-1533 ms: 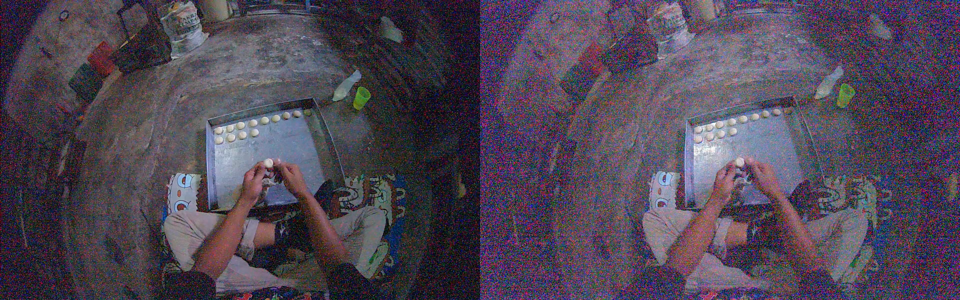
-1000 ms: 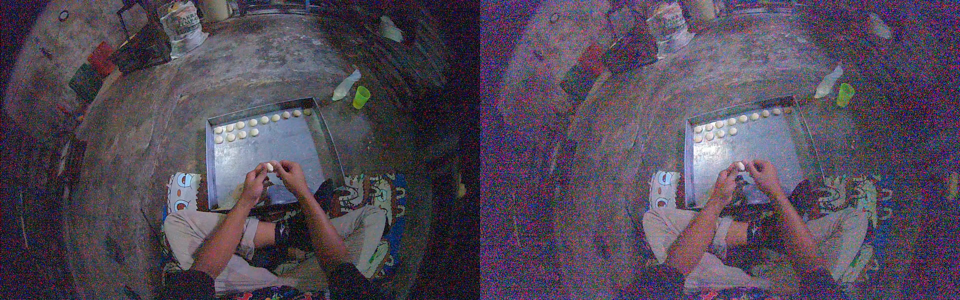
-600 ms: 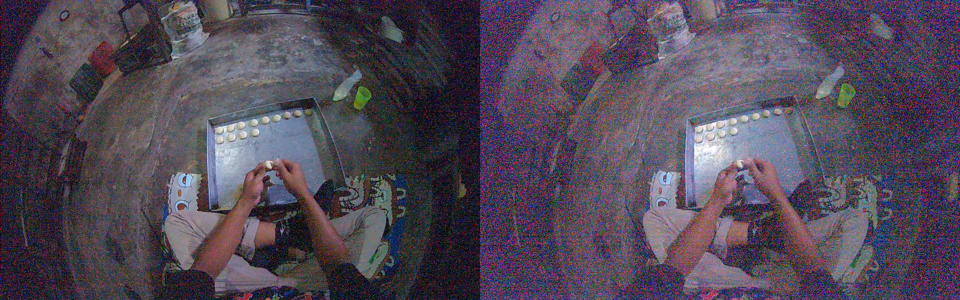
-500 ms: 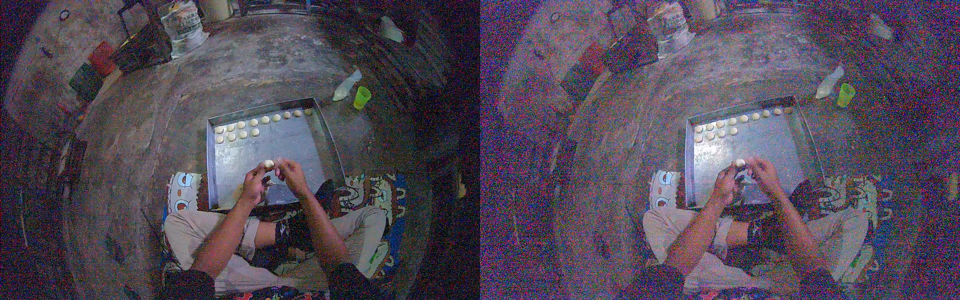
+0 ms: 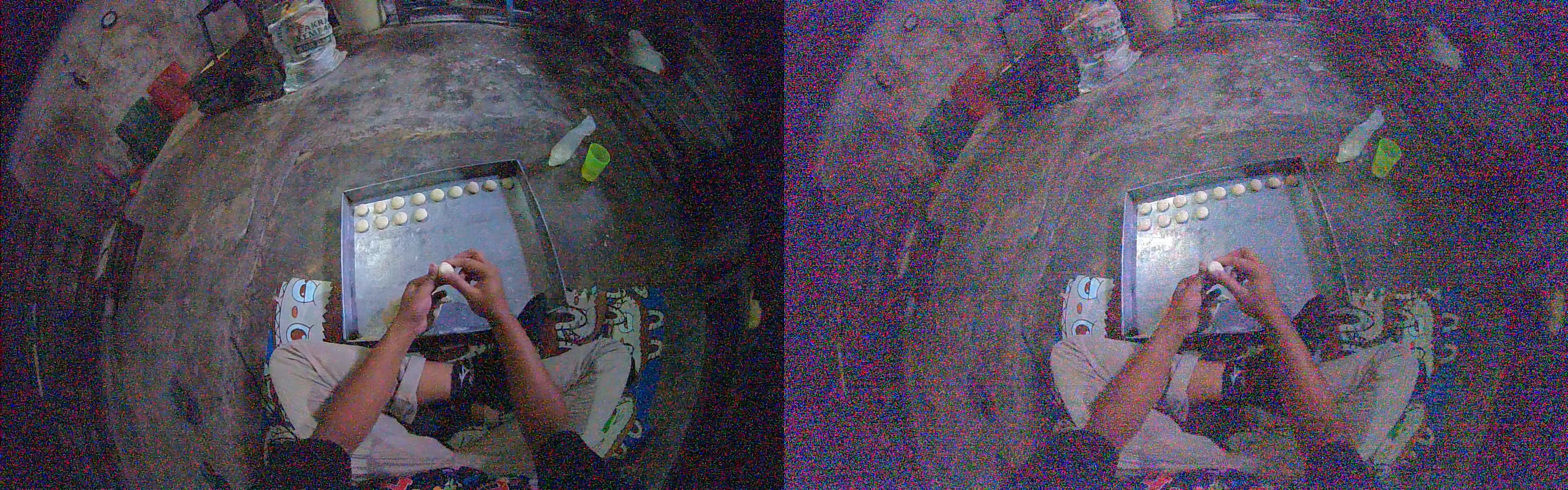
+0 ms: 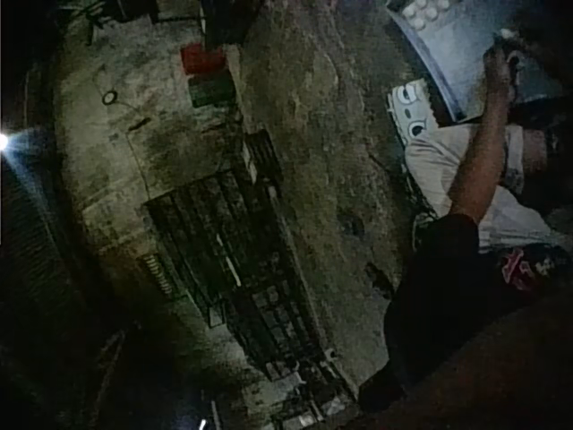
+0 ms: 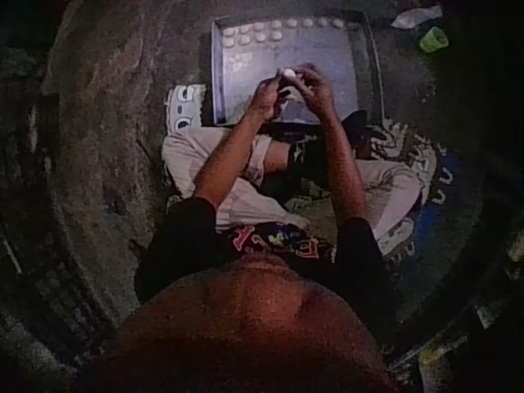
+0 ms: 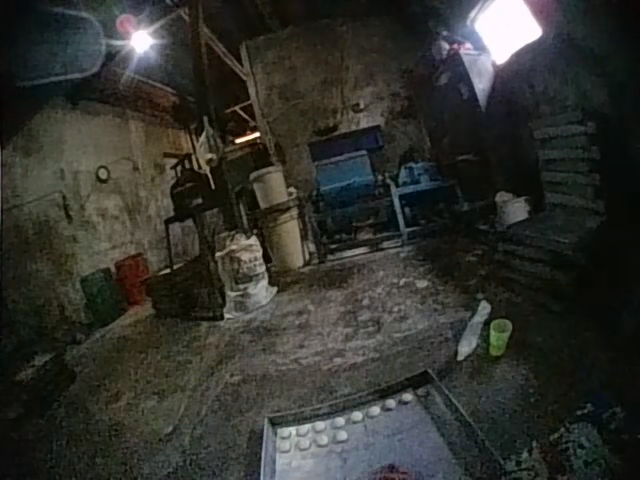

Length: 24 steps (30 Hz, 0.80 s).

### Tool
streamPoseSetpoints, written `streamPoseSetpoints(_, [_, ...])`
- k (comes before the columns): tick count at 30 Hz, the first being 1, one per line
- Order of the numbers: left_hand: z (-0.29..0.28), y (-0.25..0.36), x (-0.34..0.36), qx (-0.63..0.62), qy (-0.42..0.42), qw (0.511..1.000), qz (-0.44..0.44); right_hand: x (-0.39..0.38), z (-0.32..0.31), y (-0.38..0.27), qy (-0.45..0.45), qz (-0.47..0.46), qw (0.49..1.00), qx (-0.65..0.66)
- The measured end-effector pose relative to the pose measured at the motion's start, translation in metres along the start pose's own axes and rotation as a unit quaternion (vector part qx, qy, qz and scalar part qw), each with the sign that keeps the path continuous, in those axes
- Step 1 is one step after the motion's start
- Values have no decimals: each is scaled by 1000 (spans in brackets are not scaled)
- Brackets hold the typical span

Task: The person takes pieces of dough from a tray and rolls them between their hands to form small balls, placing them back onto the tray.

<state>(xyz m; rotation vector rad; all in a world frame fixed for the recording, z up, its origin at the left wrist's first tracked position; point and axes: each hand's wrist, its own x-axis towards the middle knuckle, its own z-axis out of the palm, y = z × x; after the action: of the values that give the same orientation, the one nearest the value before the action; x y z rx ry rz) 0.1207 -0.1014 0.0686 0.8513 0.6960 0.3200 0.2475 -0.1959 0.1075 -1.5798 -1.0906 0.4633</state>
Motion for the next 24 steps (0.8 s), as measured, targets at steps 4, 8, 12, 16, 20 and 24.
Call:
streamPoseSetpoints(4, [-3, -3, 4, 41, -6, 998, 51, 1, -4, 18, 40, 20, 999, 19])
streamPoseSetpoints(8, [5, -1, 4, 29, -10, 990, 134, 0, -4, 8, 10, 56, 998, -2])
streamPoseSetpoints(12, [-2, 1, 5, -25, 16, 995, 99, -1, 0, 7, 4, 56, 994, 93])
streamPoseSetpoints(16, [-7, -1, 5, -12, 36, 996, 85, 0, -1, 0, -21, 83, 995, 58])
streamPoseSetpoints(20, [-1, 6, -3, -40, -14, 997, 67, -3, 1, 0, -9, 100, 992, 80])
streamPoseSetpoints(24, [-3, 7, -3, 12, -7, 995, 96, -1, 2, 7, -16, 9, 1000, 14])
